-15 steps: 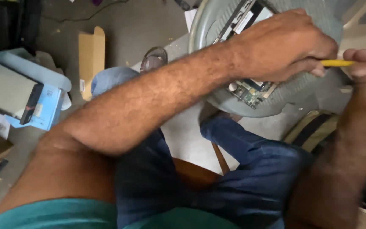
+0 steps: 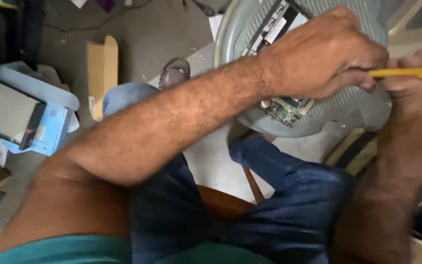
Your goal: The person manipulates the internal components of a small form-factor computer, removing the cooling fan and heat sink, unscrewing parts of the motherboard using a screwdriver, and inspecting the chassis ports.
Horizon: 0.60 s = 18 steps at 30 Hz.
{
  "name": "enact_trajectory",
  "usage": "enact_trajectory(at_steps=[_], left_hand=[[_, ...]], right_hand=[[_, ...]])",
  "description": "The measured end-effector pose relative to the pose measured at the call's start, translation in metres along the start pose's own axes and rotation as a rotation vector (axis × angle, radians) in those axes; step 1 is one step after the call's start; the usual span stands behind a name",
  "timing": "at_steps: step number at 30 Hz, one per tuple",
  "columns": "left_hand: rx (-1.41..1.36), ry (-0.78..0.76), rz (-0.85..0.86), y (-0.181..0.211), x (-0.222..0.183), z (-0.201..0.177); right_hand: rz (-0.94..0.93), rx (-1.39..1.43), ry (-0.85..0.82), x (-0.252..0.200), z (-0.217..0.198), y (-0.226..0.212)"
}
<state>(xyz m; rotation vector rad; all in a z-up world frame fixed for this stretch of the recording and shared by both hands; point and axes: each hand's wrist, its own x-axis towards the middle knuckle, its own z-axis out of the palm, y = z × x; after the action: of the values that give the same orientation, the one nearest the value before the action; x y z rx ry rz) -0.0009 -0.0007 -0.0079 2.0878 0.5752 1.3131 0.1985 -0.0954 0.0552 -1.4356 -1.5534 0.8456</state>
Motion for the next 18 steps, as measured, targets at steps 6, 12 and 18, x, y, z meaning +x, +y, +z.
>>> enact_trajectory(at_steps=[6, 12, 18], left_hand=[[0.027, -0.115, -0.085, 0.003, -0.004, -0.003], [0.003, -0.021, -0.050, 0.002, -0.003, 0.006], [-0.058, -0.075, -0.101, 0.008, 0.000, 0.003]], right_hand=[[0.067, -0.171, -0.014, 0.013, 0.002, -0.012], [-0.044, -0.077, -0.002, -0.006, -0.004, 0.011], [-0.036, -0.098, -0.053, 0.012, -0.013, 0.005]])
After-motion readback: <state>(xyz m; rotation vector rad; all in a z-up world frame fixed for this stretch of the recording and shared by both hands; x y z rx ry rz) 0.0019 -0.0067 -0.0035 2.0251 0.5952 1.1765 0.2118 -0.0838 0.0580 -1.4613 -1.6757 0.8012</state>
